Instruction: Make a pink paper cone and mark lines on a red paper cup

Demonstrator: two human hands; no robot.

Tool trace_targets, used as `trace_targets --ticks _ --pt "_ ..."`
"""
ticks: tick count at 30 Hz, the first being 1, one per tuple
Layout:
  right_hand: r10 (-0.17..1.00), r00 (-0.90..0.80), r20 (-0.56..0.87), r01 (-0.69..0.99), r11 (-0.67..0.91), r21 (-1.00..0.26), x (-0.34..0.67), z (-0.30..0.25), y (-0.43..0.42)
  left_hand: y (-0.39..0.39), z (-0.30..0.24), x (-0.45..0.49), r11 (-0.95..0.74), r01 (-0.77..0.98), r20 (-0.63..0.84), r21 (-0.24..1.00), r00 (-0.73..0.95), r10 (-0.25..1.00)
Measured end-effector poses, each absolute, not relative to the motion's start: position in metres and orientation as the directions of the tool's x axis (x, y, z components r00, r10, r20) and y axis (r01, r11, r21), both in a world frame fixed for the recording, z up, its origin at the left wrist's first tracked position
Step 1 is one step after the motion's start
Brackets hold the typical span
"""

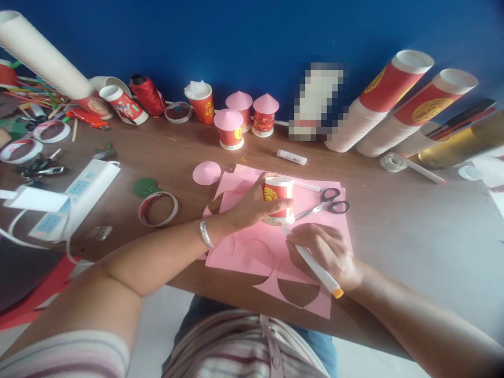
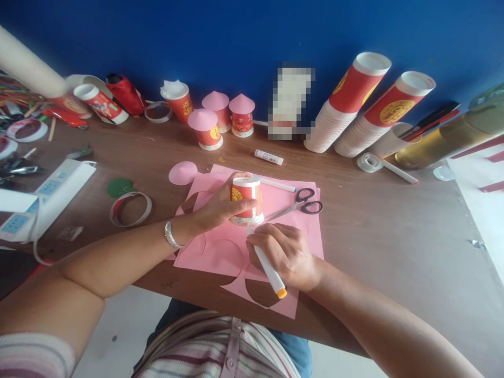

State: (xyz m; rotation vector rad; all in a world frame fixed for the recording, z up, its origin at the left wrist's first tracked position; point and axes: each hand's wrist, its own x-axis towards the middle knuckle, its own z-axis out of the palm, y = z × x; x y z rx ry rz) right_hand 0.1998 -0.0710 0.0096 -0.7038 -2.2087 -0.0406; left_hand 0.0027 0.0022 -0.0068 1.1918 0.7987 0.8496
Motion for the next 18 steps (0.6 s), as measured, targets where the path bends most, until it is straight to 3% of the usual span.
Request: trace_targets --ticks 18 --pt "0.502 -0.503 0.704 0.507 0.831 -0.23 0.2021 0.0072 -0.0731 0.0041 -0.0136 0.0008 0.14 -0.123 -0.067 0.982 0.467 0.881"
